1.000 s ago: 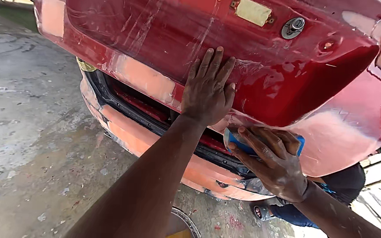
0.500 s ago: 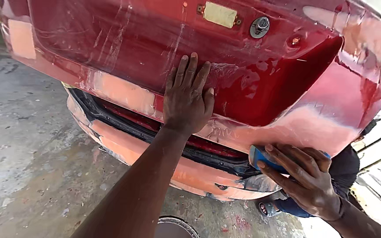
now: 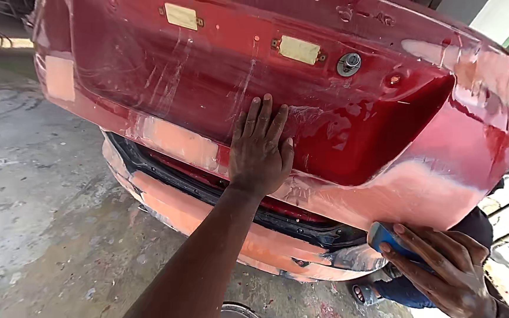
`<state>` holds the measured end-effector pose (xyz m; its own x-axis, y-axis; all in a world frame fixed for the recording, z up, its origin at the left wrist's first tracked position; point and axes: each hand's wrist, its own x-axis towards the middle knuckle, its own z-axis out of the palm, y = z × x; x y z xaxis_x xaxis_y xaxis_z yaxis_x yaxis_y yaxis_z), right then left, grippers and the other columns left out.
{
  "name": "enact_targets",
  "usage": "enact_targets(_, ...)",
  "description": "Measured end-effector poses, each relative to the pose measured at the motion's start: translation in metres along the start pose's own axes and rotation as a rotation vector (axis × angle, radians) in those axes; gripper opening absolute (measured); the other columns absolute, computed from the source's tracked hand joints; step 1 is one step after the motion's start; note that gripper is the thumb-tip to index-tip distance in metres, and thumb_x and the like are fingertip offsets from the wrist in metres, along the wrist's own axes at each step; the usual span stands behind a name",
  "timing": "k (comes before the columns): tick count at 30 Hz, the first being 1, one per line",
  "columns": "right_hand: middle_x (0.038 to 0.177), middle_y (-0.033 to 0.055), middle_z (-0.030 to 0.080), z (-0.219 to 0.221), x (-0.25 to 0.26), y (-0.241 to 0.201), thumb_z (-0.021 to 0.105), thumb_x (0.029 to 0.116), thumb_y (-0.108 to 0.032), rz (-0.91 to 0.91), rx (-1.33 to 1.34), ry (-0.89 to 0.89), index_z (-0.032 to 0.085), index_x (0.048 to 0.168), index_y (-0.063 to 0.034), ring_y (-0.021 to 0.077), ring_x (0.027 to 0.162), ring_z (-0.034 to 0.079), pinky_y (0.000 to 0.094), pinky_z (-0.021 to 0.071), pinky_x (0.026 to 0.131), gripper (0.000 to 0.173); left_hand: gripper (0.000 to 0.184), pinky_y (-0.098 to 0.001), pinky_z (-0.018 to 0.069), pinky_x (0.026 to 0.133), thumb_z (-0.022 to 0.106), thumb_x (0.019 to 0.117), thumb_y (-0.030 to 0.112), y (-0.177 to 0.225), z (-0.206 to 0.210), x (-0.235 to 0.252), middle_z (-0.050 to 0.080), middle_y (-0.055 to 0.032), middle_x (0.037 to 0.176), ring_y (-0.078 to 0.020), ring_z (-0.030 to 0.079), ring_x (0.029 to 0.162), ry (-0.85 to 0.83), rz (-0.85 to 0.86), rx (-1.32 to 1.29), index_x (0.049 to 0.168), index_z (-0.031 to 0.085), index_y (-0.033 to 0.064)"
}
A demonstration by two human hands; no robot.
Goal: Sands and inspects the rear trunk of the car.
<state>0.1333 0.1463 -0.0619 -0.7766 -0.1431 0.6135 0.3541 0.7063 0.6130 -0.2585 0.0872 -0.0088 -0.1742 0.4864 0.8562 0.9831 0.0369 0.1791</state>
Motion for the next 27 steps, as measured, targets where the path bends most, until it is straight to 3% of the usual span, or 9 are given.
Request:
enact_targets(2, 0.149, -0.0016, 0.055, 0.007, 0.035, -0.007, 0.054, 0.1032, -0.022, -0.055, -0.003, 0.02, 0.063, 0.135, -0.0325, 0.0245, 0.132, 0.049, 0.047, 0.0304, 0.107, 0.035, 0.06, -0.05, 0.0175, 0.126, 0.032, 0.1011, 0.042, -0.002, 0.0, -0.002, 0.031, -0.0079, 0.167, -0.0272, 0.022, 0.156, -0.015, 0.011, -0.003, 0.157, 0.043, 0.0216)
enact_targets(5, 0.145, 0.0057, 0.059, 0.025, 0.095, -0.015, 0.061, 0.1007, -0.021, -0.06, 0.044, 0.061, 0.07, 0.128, -0.0295, 0.0291, 0.131, 0.052, 0.0511, 0.0352, 0.104, 0.03, 0.06, -0.0505, 0.0184, 0.125, 0.032, 0.1014, 0.042, -0.004, -0.001, 0.002, 0.031, -0.0077, 0.167, -0.0266, 0.023, 0.156, -0.025, 0.024, -0.006, 0.157, 0.043, 0.0219)
enact_targets(7, 0.15, 0.0061, 0.055, 0.02, 0.082, -0.011, 0.064, 0.0991, -0.02, -0.017, 0.087, 0.042, 0.069, 0.132, -0.0296, 0.0303, 0.136, 0.05, 0.053, 0.0362, 0.106, 0.034, 0.06, -0.0513, 0.0176, 0.125, 0.032, 0.1009, 0.042, 0.0, 0.001, -0.001, 0.029, -0.0073, 0.167, -0.0264, 0.022, 0.156, -0.035, 0.014, -0.02, 0.157, 0.043, 0.0217)
enact_targets(11, 0.153, -0.0017, 0.051, -0.005, -0.009, 0.017, 0.058, 0.1026, -0.024, -0.017, 0.071, -0.025, 0.06, 0.138, -0.035, 0.0268, 0.137, 0.049, 0.05, 0.0346, 0.109, 0.037, 0.061, -0.0509, 0.0174, 0.125, 0.033, 0.1001, 0.042, 0.002, 0.004, 0.001, 0.03, -0.0084, 0.167, -0.0273, 0.022, 0.156, 0.013, 0.008, -0.018, 0.156, 0.045, 0.0202)
enact_targets(17, 0.148, 0.008, 0.057, 0.014, 0.094, 0.02, 0.058, 0.1011, -0.018, -0.141, 0.097, 0.036, 0.07, 0.13, -0.0294, 0.0324, 0.133, 0.051, 0.0537, 0.036, 0.105, 0.033, 0.06, -0.0506, 0.0185, 0.125, 0.032, 0.1012, 0.042, -0.004, 0.0, 0.001, 0.031, -0.0067, 0.167, -0.0264, 0.023, 0.156, -0.017, 0.026, -0.015, 0.156, 0.043, 0.0213)
enact_targets(20, 0.153, 0.0052, 0.052, -0.003, 0.042, 0.022, 0.061, 0.0999, -0.017, -0.052, 0.142, -0.02, 0.066, 0.136, -0.0319, 0.0326, 0.139, 0.048, 0.0558, 0.0363, 0.11, 0.039, 0.06, -0.0517, 0.0184, 0.125, 0.032, 0.1008, 0.041, 0.001, 0.0, 0.0, 0.032, -0.0087, 0.166, -0.0278, 0.024, 0.156, -0.005, 0.021, -0.022, 0.155, 0.045, 0.0187)
enact_targets(23, 0.156, -0.0037, 0.048, -0.019, -0.029, 0.032, 0.06, 0.1018, -0.027, -0.032, 0.07, -0.061, 0.059, 0.139, -0.0362, 0.026, 0.137, 0.049, 0.0485, 0.0363, 0.109, 0.038, 0.061, -0.051, 0.0175, 0.125, 0.032, 0.1001, 0.041, -0.001, 0.0, 0.001, 0.03, -0.0086, 0.167, -0.0275, 0.022, 0.156, 0.01, 0.006, -0.012, 0.156, 0.044, 0.0196)
enact_targets(25, 0.154, -0.0032, 0.05, -0.012, -0.006, 0.024, 0.057, 0.103, -0.026, -0.058, 0.041, -0.037, 0.058, 0.139, -0.0342, 0.0246, 0.136, 0.048, 0.0466, 0.0336, 0.109, 0.037, 0.06, -0.05, 0.0177, 0.126, 0.032, 0.1007, 0.041, -0.006, -0.002, 0.0, 0.03, -0.0066, 0.167, -0.0258, 0.021, 0.156, -0.001, 0.005, -0.008, 0.157, 0.043, 0.0216)
enact_targets(27, 0.146, 0.0022, 0.057, 0.004, 0.05, 0.008, 0.058, 0.1023, -0.022, -0.064, 0.045, 0.03, 0.065, 0.132, -0.0312, 0.0272, 0.132, 0.05, 0.0491, 0.0338, 0.107, 0.032, 0.06, -0.0505, 0.0188, 0.125, 0.032, 0.1012, 0.041, -0.007, -0.002, 0.0, 0.031, -0.0062, 0.167, -0.026, 0.022, 0.156, -0.005, 0.024, -0.015, 0.156, 0.044, 0.0215)
